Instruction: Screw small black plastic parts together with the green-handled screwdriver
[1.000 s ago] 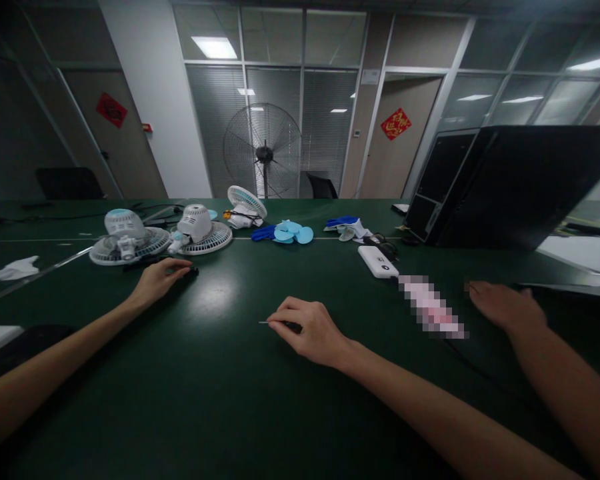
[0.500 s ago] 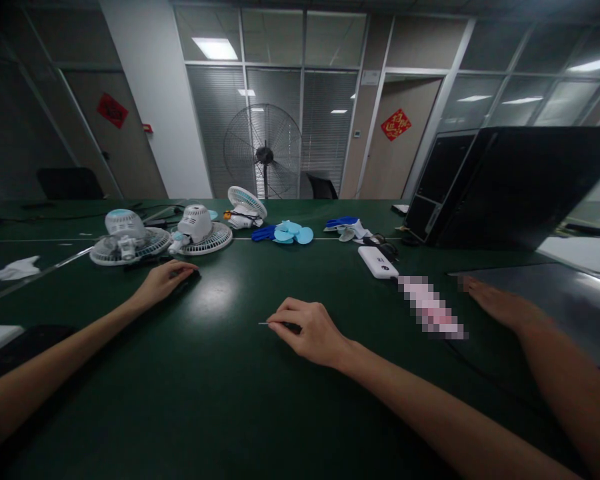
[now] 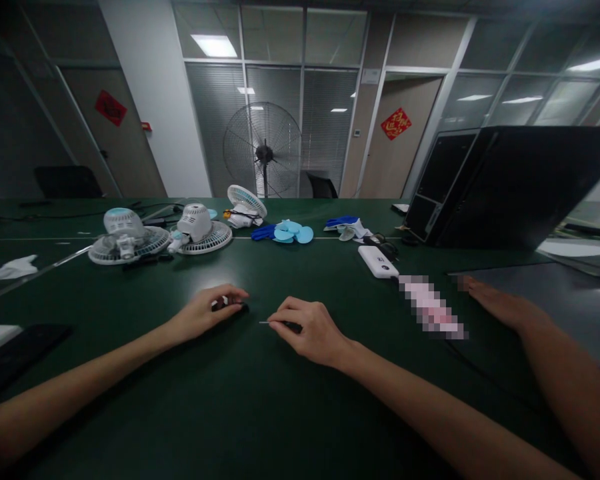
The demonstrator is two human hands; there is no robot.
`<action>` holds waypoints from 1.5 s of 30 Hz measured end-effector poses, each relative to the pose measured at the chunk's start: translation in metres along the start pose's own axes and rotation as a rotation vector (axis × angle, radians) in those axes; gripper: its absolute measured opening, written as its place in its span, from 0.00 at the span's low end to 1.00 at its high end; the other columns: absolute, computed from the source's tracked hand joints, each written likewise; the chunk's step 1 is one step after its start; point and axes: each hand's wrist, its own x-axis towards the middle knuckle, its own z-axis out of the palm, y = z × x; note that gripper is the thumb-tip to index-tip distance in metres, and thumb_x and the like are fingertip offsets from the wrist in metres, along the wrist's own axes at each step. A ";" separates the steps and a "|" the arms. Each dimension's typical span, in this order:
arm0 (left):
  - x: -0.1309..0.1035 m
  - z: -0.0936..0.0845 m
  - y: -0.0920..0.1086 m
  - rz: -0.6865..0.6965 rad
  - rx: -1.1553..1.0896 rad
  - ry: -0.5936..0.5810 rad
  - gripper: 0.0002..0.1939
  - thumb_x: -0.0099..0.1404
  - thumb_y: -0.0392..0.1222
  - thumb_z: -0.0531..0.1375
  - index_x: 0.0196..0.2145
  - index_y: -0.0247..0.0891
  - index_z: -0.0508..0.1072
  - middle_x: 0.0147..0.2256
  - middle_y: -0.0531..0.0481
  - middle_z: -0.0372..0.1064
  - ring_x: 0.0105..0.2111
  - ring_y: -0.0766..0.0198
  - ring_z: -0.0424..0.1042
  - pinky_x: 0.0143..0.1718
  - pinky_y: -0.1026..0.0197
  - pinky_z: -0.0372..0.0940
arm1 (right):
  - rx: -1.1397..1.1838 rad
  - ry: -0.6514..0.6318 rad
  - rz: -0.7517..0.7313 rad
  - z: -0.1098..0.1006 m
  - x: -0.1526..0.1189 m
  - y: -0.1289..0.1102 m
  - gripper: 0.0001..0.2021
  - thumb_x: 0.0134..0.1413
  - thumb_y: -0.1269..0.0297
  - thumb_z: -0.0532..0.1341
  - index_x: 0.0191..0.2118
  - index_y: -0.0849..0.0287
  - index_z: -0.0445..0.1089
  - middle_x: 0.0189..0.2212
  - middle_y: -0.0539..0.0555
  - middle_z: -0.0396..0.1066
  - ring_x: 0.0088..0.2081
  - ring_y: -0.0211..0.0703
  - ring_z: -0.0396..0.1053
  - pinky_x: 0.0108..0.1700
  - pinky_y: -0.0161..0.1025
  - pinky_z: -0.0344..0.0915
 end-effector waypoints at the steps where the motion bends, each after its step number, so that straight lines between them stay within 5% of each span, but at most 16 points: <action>1: -0.004 0.011 0.013 0.029 -0.020 -0.034 0.19 0.72 0.51 0.60 0.57 0.45 0.75 0.46 0.45 0.76 0.38 0.58 0.73 0.37 0.57 0.67 | -0.009 -0.002 -0.005 0.000 0.000 0.000 0.10 0.71 0.65 0.63 0.52 0.56 0.79 0.45 0.55 0.77 0.40 0.42 0.75 0.42 0.38 0.74; 5: -0.016 0.032 0.037 0.115 -0.044 -0.072 0.19 0.73 0.46 0.61 0.60 0.49 0.72 0.47 0.46 0.74 0.39 0.59 0.72 0.38 0.57 0.67 | -0.042 0.003 -0.021 0.001 0.000 0.000 0.10 0.71 0.64 0.62 0.50 0.55 0.80 0.43 0.56 0.77 0.39 0.42 0.75 0.42 0.39 0.73; 24: -0.017 0.028 0.036 0.104 -0.105 -0.123 0.22 0.72 0.45 0.62 0.62 0.49 0.68 0.48 0.48 0.74 0.40 0.59 0.72 0.40 0.56 0.66 | -0.093 -0.039 -0.016 0.001 0.001 -0.003 0.08 0.68 0.67 0.64 0.47 0.56 0.81 0.41 0.54 0.77 0.34 0.39 0.75 0.36 0.36 0.70; 31: -0.017 0.027 0.039 0.101 -0.101 -0.143 0.22 0.73 0.44 0.62 0.63 0.48 0.68 0.48 0.48 0.74 0.40 0.60 0.72 0.39 0.58 0.66 | 0.049 0.168 0.021 0.000 0.002 -0.002 0.10 0.71 0.64 0.62 0.52 0.55 0.79 0.44 0.56 0.77 0.43 0.45 0.76 0.44 0.41 0.74; 45: -0.016 0.026 0.032 0.154 -0.048 -0.124 0.07 0.74 0.43 0.62 0.47 0.43 0.77 0.46 0.50 0.74 0.41 0.62 0.73 0.42 0.60 0.66 | 0.021 0.157 0.024 0.000 0.001 -0.001 0.09 0.70 0.66 0.64 0.51 0.55 0.80 0.43 0.55 0.77 0.42 0.44 0.76 0.44 0.40 0.73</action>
